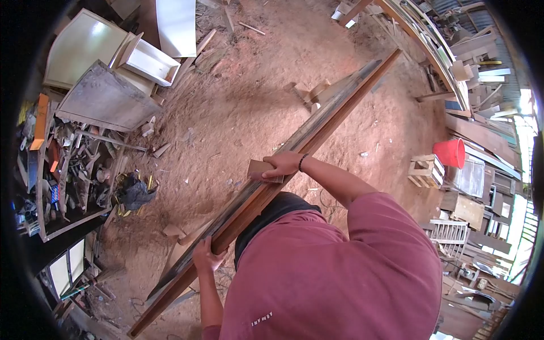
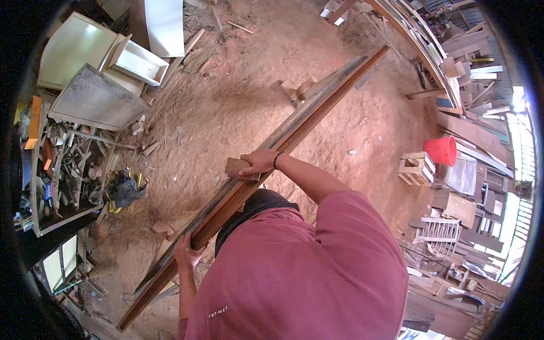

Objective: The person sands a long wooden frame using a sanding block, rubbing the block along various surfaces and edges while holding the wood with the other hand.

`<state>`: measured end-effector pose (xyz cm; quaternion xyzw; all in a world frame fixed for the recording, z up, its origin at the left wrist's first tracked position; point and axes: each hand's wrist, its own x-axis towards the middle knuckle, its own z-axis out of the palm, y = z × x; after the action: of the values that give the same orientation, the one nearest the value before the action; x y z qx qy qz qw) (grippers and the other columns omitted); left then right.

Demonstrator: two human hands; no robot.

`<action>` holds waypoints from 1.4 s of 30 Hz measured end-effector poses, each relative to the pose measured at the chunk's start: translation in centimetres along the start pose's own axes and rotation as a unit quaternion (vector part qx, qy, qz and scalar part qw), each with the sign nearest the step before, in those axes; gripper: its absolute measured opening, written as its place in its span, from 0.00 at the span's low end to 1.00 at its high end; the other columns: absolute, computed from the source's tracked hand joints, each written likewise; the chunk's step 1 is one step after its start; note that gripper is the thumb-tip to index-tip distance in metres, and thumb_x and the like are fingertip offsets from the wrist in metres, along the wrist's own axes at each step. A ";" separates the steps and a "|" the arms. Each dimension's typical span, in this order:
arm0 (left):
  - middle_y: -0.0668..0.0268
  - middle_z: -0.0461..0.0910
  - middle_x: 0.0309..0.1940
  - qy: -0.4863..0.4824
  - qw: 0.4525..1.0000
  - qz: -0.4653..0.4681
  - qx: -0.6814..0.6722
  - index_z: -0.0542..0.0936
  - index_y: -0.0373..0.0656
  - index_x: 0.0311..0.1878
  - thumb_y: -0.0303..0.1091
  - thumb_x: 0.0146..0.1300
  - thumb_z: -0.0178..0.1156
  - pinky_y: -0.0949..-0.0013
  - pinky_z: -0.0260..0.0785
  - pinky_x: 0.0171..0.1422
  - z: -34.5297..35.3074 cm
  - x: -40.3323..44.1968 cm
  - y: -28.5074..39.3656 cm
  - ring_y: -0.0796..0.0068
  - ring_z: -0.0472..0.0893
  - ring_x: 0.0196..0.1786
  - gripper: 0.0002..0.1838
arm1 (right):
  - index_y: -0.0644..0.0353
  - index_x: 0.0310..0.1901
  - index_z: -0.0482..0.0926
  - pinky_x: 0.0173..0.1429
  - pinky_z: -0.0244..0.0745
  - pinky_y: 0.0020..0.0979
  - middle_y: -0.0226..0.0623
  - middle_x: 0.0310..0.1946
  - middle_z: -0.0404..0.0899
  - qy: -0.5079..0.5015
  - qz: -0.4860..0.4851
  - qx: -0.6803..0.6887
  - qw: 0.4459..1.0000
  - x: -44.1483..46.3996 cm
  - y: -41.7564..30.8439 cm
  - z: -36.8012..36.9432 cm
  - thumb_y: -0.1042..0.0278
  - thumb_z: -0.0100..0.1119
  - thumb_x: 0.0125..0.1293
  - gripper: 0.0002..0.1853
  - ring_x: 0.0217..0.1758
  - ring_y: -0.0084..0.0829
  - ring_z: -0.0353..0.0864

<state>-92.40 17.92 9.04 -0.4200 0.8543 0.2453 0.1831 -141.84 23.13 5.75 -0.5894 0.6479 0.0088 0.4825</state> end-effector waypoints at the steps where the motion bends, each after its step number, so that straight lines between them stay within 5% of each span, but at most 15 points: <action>1: 0.50 0.85 0.55 -0.001 1.000 -0.001 0.001 0.81 0.44 0.69 0.53 0.45 0.86 0.48 0.80 0.61 0.0 0.1 0.0 0.46 0.86 0.56 0.47 | 0.64 0.71 0.74 0.63 0.78 0.54 0.65 0.52 0.87 0.000 -0.001 0.001 1.000 0.1 0.1 0.1 0.21 0.53 0.72 0.49 0.57 0.64 0.86; 7: 0.48 0.85 0.53 0.001 1.000 -0.001 -0.021 0.81 0.42 0.67 0.52 0.44 0.86 0.47 0.80 0.61 1.3 0.1 -0.5 0.44 0.86 0.55 0.47 | 0.63 0.63 0.78 0.61 0.77 0.56 0.64 0.47 0.87 0.004 -0.011 -0.002 1.000 0.5 0.3 0.5 0.21 0.53 0.72 0.45 0.55 0.65 0.86; 10: 0.53 0.82 0.41 0.091 0.994 0.055 -0.028 0.82 0.47 0.58 0.49 0.37 0.87 0.47 0.78 0.51 2.0 0.5 -0.7 0.46 0.85 0.46 0.42 | 0.62 0.60 0.78 0.60 0.77 0.57 0.63 0.45 0.87 0.006 -0.007 -0.001 1.000 0.7 0.7 0.7 0.21 0.53 0.72 0.43 0.54 0.65 0.86; 19: 0.52 0.83 0.48 0.105 0.992 0.058 -0.045 0.83 0.50 0.62 0.56 0.44 0.83 0.46 0.78 0.56 3.5 0.6 -2.3 0.45 0.84 0.51 0.41 | 0.64 0.66 0.81 0.66 0.79 0.49 0.61 0.57 0.87 -0.013 0.049 0.004 0.999 0.4 -1.4 -0.6 0.20 0.59 0.67 0.48 0.62 0.55 0.87; 22: 0.51 0.83 0.48 0.134 0.985 0.095 -0.044 0.82 0.50 0.65 0.63 0.50 0.79 0.44 0.77 0.55 5.2 0.9 -3.5 0.43 0.84 0.52 0.42 | 0.67 0.74 0.73 0.70 0.77 0.48 0.62 0.63 0.84 -0.006 0.025 0.014 1.000 0.8 -1.0 -0.2 0.24 0.61 0.69 0.51 0.68 0.56 0.84; 24: 0.52 0.83 0.54 0.067 0.996 0.056 -0.029 0.79 0.51 0.68 0.64 0.49 0.80 0.46 0.77 0.60 5.9 1.4 -3.5 0.46 0.83 0.57 0.45 | 0.70 0.76 0.71 0.73 0.75 0.47 0.66 0.66 0.81 0.017 0.029 0.016 0.999 1.2 -0.1 0.6 0.27 0.62 0.70 0.51 0.71 0.57 0.81; 28: 0.55 0.83 0.53 0.113 0.991 0.058 -0.028 0.78 0.50 0.67 0.63 0.47 0.81 0.49 0.76 0.62 5.6 1.9 -2.9 0.48 0.84 0.58 0.46 | 0.71 0.76 0.71 0.64 0.80 0.47 0.67 0.56 0.85 0.042 0.033 -0.007 0.999 2.6 3.0 2.0 0.28 0.63 0.71 0.50 0.62 0.59 0.87; 32: 0.56 0.83 0.52 0.103 0.992 0.053 -0.049 0.78 0.48 0.67 0.64 0.49 0.80 0.49 0.76 0.63 5.7 2.1 -3.0 0.50 0.84 0.59 0.46 | 0.72 0.73 0.72 0.67 0.79 0.46 0.68 0.60 0.84 0.032 0.022 -0.026 0.999 3.9 4.4 2.5 0.31 0.62 0.72 0.48 0.66 0.59 0.85; 39: 0.55 0.82 0.56 0.078 0.995 0.043 -0.044 0.78 0.49 0.69 0.68 0.50 0.77 0.49 0.73 0.66 5.2 0.8 -1.8 0.49 0.82 0.61 0.48 | 0.70 0.66 0.77 0.61 0.79 0.38 0.53 0.54 0.88 0.000 0.009 0.069 0.998 2.8 3.5 2.0 0.43 0.63 0.77 0.33 0.56 0.38 0.87; 42: 0.54 0.81 0.56 0.078 0.995 0.049 -0.035 0.78 0.50 0.71 0.69 0.52 0.76 0.50 0.72 0.66 7.0 0.7 -1.8 0.49 0.82 0.60 0.48 | 0.73 0.68 0.77 0.64 0.80 0.42 0.60 0.56 0.87 0.004 0.010 0.080 0.997 3.3 5.8 3.5 0.35 0.67 0.71 0.43 0.60 0.48 0.88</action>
<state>-90.60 20.54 2.53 -0.4015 0.8765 0.2503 0.0890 -143.62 24.44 -1.48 -0.5422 0.6542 -0.0405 0.5258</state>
